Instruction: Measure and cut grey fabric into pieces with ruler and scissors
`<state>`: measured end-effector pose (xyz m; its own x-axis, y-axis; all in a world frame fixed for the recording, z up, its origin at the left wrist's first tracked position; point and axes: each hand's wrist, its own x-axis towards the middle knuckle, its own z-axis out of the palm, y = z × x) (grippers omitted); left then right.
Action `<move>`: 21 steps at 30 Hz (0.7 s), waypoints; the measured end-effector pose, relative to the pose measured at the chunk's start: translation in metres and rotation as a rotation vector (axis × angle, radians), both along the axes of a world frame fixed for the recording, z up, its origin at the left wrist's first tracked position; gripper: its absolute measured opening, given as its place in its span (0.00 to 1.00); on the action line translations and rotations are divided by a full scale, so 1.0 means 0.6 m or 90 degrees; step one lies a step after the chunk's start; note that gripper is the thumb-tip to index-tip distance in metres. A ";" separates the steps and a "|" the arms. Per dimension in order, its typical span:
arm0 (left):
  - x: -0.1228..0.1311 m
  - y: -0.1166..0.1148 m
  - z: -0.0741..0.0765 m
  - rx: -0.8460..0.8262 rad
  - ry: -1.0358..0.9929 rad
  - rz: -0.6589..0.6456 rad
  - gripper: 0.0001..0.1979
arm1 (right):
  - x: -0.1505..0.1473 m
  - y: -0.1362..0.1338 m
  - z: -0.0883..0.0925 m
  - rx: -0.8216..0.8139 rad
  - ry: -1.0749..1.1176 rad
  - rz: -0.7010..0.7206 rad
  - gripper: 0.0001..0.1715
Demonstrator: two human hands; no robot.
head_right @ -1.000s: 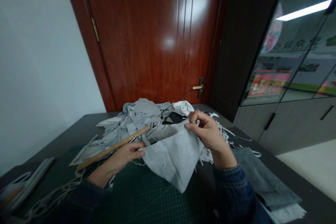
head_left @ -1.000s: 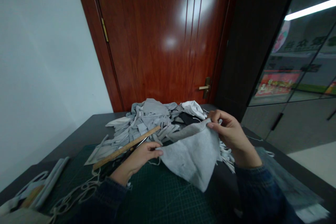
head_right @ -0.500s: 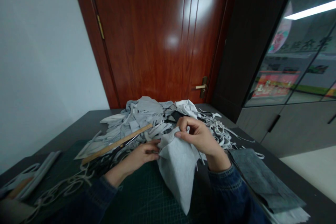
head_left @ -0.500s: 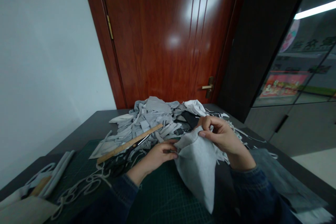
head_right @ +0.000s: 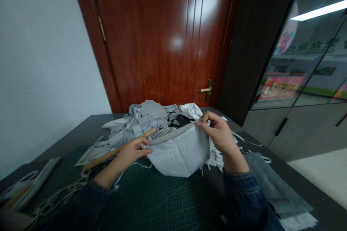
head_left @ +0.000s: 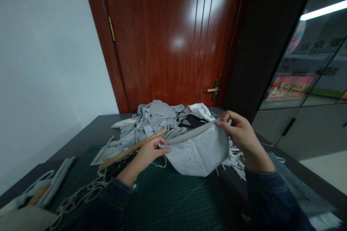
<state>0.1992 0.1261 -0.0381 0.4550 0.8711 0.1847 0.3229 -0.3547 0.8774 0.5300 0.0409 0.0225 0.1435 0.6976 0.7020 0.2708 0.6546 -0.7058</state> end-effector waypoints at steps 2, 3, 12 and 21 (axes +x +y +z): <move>-0.006 -0.002 0.012 0.042 0.018 0.010 0.18 | 0.004 0.001 -0.001 0.002 -0.003 -0.006 0.18; -0.009 -0.003 0.019 0.062 0.033 0.012 0.18 | 0.005 0.001 -0.001 0.002 -0.004 -0.007 0.17; -0.023 -0.017 0.046 0.036 0.020 -0.021 0.15 | 0.013 0.004 0.001 -0.017 -0.035 -0.043 0.17; -0.040 -0.011 0.062 0.116 0.150 0.021 0.22 | 0.022 0.003 0.003 -0.102 -0.140 -0.089 0.19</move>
